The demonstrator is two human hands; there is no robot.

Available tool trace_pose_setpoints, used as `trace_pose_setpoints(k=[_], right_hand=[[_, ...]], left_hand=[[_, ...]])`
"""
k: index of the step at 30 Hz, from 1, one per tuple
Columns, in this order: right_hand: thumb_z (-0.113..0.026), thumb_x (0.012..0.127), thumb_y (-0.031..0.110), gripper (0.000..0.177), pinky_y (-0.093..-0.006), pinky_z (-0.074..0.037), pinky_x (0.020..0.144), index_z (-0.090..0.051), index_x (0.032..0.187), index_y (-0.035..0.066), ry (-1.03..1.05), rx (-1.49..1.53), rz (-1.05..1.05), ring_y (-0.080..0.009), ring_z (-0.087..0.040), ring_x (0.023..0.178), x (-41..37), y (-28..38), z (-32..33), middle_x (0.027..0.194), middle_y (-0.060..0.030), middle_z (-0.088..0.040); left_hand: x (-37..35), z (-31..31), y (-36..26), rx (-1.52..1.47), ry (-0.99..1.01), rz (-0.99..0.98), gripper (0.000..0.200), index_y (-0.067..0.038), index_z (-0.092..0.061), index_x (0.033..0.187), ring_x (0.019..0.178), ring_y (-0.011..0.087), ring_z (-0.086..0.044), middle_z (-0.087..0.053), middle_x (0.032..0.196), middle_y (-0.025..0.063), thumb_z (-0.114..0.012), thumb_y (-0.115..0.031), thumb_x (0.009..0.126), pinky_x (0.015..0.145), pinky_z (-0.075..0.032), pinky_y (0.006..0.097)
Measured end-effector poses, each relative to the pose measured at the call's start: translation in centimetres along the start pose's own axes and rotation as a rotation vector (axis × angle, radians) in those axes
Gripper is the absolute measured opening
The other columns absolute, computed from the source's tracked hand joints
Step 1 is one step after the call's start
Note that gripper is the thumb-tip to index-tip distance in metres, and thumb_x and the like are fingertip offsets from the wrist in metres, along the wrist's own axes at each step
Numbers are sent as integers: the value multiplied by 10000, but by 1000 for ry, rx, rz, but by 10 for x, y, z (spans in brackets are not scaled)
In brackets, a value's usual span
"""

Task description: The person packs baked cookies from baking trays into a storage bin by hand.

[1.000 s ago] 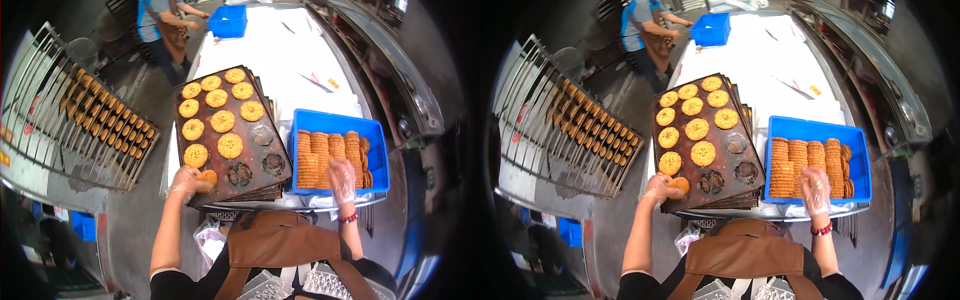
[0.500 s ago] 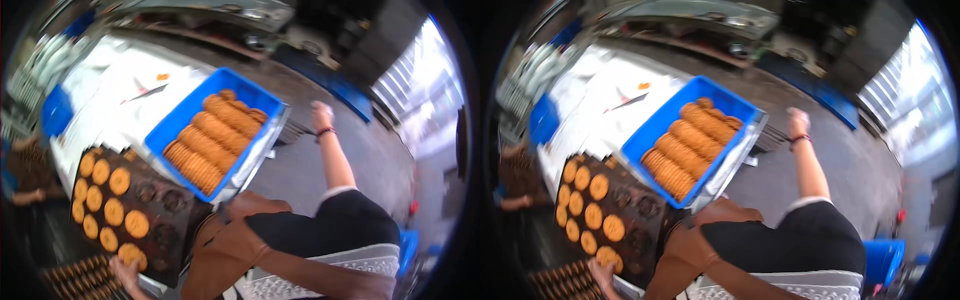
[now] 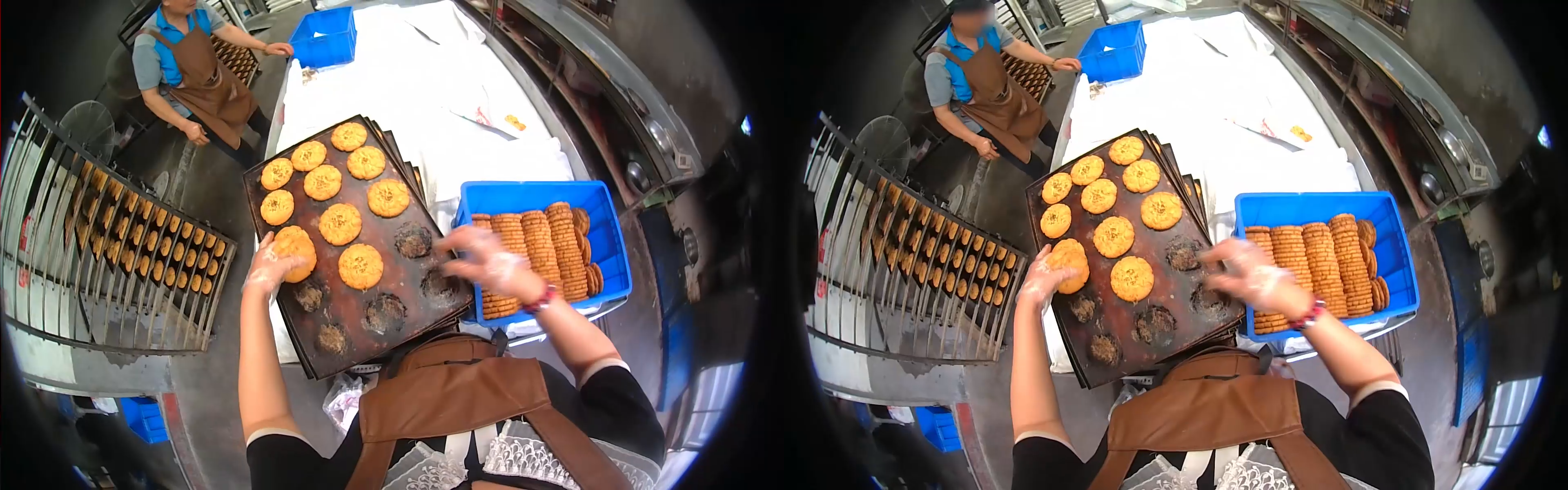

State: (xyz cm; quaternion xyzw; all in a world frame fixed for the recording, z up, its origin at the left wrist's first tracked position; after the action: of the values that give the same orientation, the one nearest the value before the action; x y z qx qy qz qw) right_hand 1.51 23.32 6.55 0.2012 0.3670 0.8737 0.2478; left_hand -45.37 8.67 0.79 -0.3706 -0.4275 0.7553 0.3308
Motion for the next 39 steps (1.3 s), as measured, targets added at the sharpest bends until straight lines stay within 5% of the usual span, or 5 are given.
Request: trace_pose_setpoints(k=[16, 20, 24, 33, 39], right_hand=[[-969, 736, 474, 1104, -507, -405, 1184, -473, 1641, 82, 324, -509, 5, -361, -568, 1374, 132, 23, -159, 1395, -172, -627], [-992, 719, 384, 687, -510, -508, 1046, -738, 1273, 69, 468, -485, -73, -365, -673, 1193, 149, 32, -132, 1219, -171, -712], [-980, 724, 384, 407, -425, -589, 905, -787, 872, 57, 412, -306, -21, -356, -739, 994, 169, -8, -89, 992, -134, -776], [-939, 790, 443, 530, -416, -542, 1091, -814, 955, -45, 431, -485, -60, -394, -664, 1276, 232, -102, -69, 1179, -245, -768], [-913, 804, 331, 477, -460, -569, 1009, -767, 1063, -41, 331, -485, -86, -418, -674, 1180, 221, -50, -65, 1203, -263, -718]], left_hand=[[-39, -45, -53, 604, -193, -514, 843, -73, -644, 1374, 1263, 408, -644, -558, 1348, 177, -1014, -199, 628, 1086, -551, 479], [-18, -34, -42, 729, -157, -307, 718, -27, -682, 1302, 1117, 340, -737, -743, 1162, 165, -1002, -153, 672, 1008, -593, 447], [-6, -48, -72, -302, 82, 75, 664, 38, -625, 1375, 1109, 218, -763, -779, 1227, 135, -940, -32, 794, 996, -610, 357], [68, -96, -48, 390, 127, -70, 1269, 89, -538, 1574, 1460, 361, -550, -552, 1603, 225, -1037, -516, 576, 1228, -459, 435], [14, -107, -60, 607, -113, -355, 899, -13, -689, 1319, 1435, 366, -445, -526, 1418, 148, -1031, -404, 586, 1225, -432, 456]])
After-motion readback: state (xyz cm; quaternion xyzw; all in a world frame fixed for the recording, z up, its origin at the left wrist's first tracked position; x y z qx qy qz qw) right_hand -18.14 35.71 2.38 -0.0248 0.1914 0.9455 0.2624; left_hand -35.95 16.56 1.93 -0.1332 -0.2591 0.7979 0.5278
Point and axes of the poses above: each hand's wrist, its own x-axis towards the middle knuckle, its own z-axis out of the back of the hand, y = z × x, the point moved 2 cm from there along x, towards the middle knuckle
